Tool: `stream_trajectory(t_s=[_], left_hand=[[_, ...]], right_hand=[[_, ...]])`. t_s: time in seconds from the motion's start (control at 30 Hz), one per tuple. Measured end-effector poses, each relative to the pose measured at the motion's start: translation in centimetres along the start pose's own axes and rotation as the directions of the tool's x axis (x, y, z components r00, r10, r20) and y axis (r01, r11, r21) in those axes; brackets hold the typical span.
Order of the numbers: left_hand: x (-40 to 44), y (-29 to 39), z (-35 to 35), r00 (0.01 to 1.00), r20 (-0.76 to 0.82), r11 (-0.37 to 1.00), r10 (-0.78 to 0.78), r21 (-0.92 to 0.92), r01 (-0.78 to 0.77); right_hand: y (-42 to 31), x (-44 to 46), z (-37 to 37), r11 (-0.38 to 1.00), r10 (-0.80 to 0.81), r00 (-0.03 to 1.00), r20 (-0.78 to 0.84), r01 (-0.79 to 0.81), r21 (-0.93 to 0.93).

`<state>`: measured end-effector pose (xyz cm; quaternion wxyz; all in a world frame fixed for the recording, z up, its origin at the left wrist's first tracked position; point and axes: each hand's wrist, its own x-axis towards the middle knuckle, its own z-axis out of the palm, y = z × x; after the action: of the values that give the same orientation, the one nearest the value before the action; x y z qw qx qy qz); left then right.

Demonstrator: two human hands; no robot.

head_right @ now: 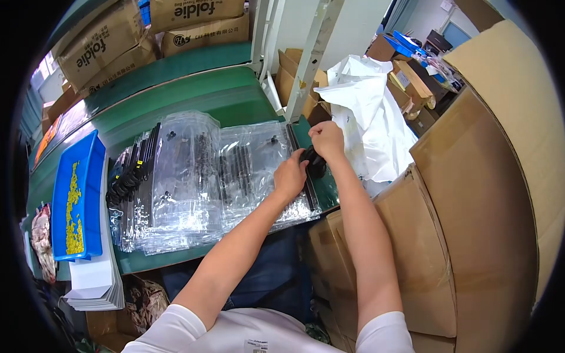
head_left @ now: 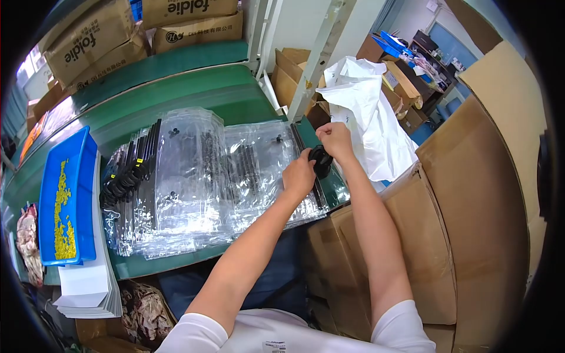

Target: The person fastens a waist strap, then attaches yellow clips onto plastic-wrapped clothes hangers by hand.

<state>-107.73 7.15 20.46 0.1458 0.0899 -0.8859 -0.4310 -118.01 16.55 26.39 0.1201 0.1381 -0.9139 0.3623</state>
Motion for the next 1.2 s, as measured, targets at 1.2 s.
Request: stream_trajectory(t_s=[1.2], left_hand=[[-0.9,-1.1,0.8,0.994,-0.112,0.992,0.001,-0.129,-0.016]], right_hand=[[-4.2,3.4,1.0,0.713,0.096,0.767,0.635,0.393,-0.581]])
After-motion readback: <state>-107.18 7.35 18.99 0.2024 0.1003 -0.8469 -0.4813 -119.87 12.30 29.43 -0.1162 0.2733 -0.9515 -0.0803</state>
